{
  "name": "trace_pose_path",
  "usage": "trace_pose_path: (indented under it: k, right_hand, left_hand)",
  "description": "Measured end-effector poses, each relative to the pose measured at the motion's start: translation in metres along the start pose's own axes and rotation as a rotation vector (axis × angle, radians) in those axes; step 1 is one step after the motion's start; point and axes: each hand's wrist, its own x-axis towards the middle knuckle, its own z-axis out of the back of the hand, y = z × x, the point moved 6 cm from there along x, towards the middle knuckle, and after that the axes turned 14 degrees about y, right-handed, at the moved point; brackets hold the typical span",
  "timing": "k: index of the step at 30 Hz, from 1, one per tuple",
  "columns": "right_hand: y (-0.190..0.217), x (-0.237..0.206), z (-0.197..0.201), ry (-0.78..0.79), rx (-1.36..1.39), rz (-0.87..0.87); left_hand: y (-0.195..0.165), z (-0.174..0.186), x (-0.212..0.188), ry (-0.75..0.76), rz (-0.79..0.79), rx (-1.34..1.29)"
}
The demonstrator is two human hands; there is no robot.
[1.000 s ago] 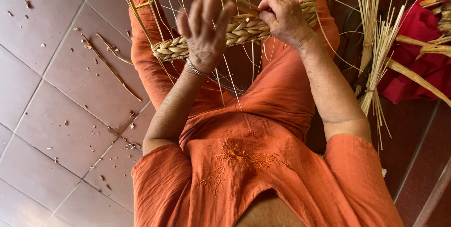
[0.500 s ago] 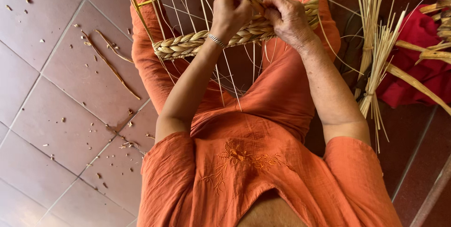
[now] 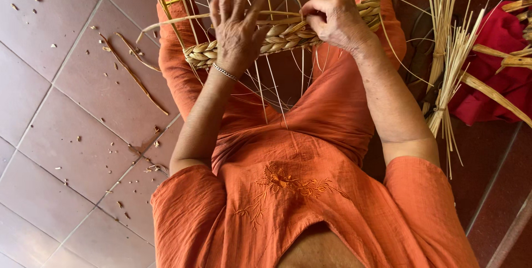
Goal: The person sits on the floor weaving dried palm or straw strips around a rectangular frame, braiding strips over the frame edge and tucking ends to secure them. They gather loose strips, continue the braid along the frame, and use scissors to trim excess straw ends.
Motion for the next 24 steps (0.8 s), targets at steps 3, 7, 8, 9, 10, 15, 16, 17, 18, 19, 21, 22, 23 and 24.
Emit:
trace_pose_path:
  k: [3,7,8,9,10,15,16,17,18,19,21,22,23,24]
  right_hand:
    - [-0.009,0.000,-0.004,-0.053,-0.034,-0.038]
    - [-0.023,-0.002,-0.012,-0.143,0.018,-0.097]
    - [-0.024,-0.005,-0.013,-0.174,0.034,-0.105]
    - [-0.025,-0.006,-0.014,-0.205,0.046,-0.113]
    - [-0.025,-0.008,-0.013,-0.238,0.059,-0.122]
    - [-0.020,-0.009,-0.016,-0.268,0.054,-0.128]
    - [-0.019,-0.009,-0.016,-0.283,0.067,-0.113]
    - [-0.018,-0.009,-0.017,-0.305,0.063,-0.098]
    - [-0.018,-0.008,-0.018,-0.325,0.064,-0.085]
    - [-0.018,-0.008,-0.020,-0.345,0.067,-0.075]
    - [-0.015,-0.006,-0.022,-0.413,-0.118,-0.039]
    - [-0.013,-0.005,-0.022,-0.450,-0.208,-0.018]
    - [-0.011,0.000,-0.027,-0.351,-0.277,0.029]
    - [-0.008,0.002,-0.032,-0.251,-0.345,0.075]
  left_hand:
    - [0.011,-0.009,-0.010,0.004,-0.012,0.162]
    - [0.007,-0.021,-0.023,0.063,-0.051,0.198]
    - [0.006,-0.027,-0.029,0.149,-0.059,0.153]
    - [0.009,-0.030,-0.034,0.202,0.016,0.023]
    - [0.013,-0.033,-0.042,0.256,0.090,-0.106]
    - [0.027,-0.028,-0.053,0.171,0.119,-0.544]
    - [0.035,-0.026,-0.052,0.186,0.171,-0.533]
    - [0.043,-0.022,-0.052,0.201,0.222,-0.522]
    - [0.050,-0.013,-0.054,0.184,0.242,-0.491]
    - [0.059,-0.001,-0.059,0.169,0.263,-0.461]
    - [0.068,0.020,-0.066,0.127,0.319,-0.424]
    - [0.070,0.030,-0.069,0.106,0.357,-0.417]
    - [0.070,0.038,-0.072,0.090,0.395,-0.413]
    - [0.063,0.047,-0.071,0.077,0.365,-0.286]
